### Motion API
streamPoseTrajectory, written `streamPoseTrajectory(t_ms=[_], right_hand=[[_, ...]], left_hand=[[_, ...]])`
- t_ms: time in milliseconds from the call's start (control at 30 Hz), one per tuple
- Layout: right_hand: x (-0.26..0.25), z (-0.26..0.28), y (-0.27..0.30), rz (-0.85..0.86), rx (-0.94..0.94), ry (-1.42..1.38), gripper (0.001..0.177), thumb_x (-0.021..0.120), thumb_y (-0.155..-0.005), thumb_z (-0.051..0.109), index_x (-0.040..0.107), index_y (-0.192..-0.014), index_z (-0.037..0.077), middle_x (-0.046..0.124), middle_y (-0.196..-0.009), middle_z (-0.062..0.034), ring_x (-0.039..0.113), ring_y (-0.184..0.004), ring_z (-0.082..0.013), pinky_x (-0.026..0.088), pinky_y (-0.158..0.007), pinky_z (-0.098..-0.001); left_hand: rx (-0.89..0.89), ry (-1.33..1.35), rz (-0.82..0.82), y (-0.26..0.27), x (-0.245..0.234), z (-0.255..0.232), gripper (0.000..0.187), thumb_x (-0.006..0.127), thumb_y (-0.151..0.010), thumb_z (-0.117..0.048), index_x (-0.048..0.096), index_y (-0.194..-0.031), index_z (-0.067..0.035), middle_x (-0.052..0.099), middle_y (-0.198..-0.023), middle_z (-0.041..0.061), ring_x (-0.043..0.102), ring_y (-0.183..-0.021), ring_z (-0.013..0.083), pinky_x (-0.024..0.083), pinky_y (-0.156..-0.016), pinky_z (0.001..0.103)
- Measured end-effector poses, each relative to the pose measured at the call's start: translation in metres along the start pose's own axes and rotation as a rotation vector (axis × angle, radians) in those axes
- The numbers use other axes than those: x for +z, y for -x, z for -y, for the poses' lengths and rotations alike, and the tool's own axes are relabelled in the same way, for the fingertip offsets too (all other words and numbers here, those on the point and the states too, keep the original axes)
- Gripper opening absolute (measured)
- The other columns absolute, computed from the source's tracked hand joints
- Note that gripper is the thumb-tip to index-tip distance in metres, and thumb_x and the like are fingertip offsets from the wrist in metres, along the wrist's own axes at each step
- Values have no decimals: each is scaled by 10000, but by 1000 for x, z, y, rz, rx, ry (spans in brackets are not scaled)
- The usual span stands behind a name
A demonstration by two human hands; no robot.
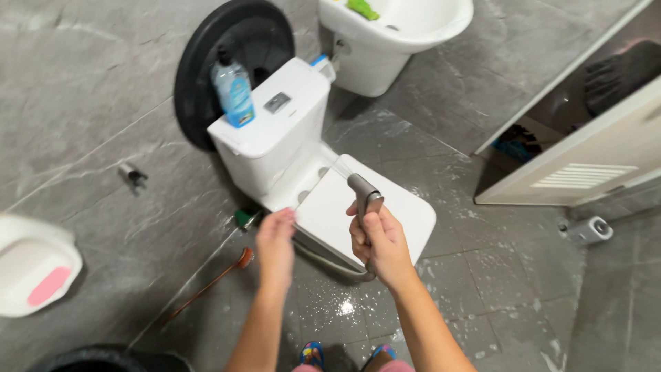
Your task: The person uses a handheld bidet sprayer to rinse the toilet bowl, seat, and surrounding floor area. They then rinse a green sponge and a small cup at the sink before placing them back on the shelf.
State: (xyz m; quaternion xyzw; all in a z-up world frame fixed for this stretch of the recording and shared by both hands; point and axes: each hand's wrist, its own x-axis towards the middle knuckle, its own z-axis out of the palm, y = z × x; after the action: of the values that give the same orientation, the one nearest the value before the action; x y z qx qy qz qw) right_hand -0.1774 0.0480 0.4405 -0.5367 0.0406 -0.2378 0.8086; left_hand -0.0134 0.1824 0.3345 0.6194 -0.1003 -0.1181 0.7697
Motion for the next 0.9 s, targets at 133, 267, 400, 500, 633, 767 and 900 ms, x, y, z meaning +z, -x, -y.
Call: streamPoseTrajectory(t_ms=[133,267,400,500,633,767,900], right_hand=[[-25,17,2,-213,-153,-123,413,479,-1070,434,529,-1144,30,424,-668,20,342,-476,-54,293,-418,-223],[-63,42,-8,-308,-262,-156,429,461,-1091,451,514,-1146,29,441,-727,11,363,-522,-63,316,-448,-228],[-111,67,-25,-309,-326,-267,428,423,-1098,470,513,-1133,53,444,-727,11,361,-514,-55,325,-451,-223],[-153,74,-41,-302,-302,-297,415,418,-1090,460,520,-1132,59,450,-736,13,370,-528,-59,334,-467,-229],[-207,72,-71,-203,-209,-200,357,467,-1105,391,531,-1124,40,475,-743,5,413,-545,-75,377,-484,-245],[-243,60,-90,43,-35,-139,288,474,-1097,320,530,-1145,42,524,-790,-5,487,-609,-90,467,-575,-266],[-256,57,-113,259,42,-153,244,514,-1113,252,522,-1228,37,517,-854,1,495,-727,-85,431,-651,-231]], left_hand=[[33,-101,422,44,92,-25,461,462,-1029,-404,707,-1142,-30,738,-1097,61,665,-1060,134,492,-962,287],[-258,-357,775,61,144,-17,753,329,-1092,-585,717,-942,43,679,-838,102,585,-798,191,507,-774,371],[-256,-526,696,52,166,22,691,382,-1021,-585,693,-854,9,691,-727,113,671,-709,239,550,-735,420],[-85,-714,567,34,176,60,698,385,-1015,-579,692,-785,5,676,-683,163,662,-684,287,518,-745,421],[-91,-759,264,22,196,81,653,453,-988,-552,698,-768,12,637,-678,212,609,-683,359,514,-723,450],[-217,-724,154,18,226,71,709,407,-1024,-583,706,-826,28,654,-754,205,638,-731,338,529,-770,450],[-61,-195,254,22,288,46,671,322,-1006,-618,544,-1254,-36,610,-1171,95,609,-1048,219,508,-901,383]])
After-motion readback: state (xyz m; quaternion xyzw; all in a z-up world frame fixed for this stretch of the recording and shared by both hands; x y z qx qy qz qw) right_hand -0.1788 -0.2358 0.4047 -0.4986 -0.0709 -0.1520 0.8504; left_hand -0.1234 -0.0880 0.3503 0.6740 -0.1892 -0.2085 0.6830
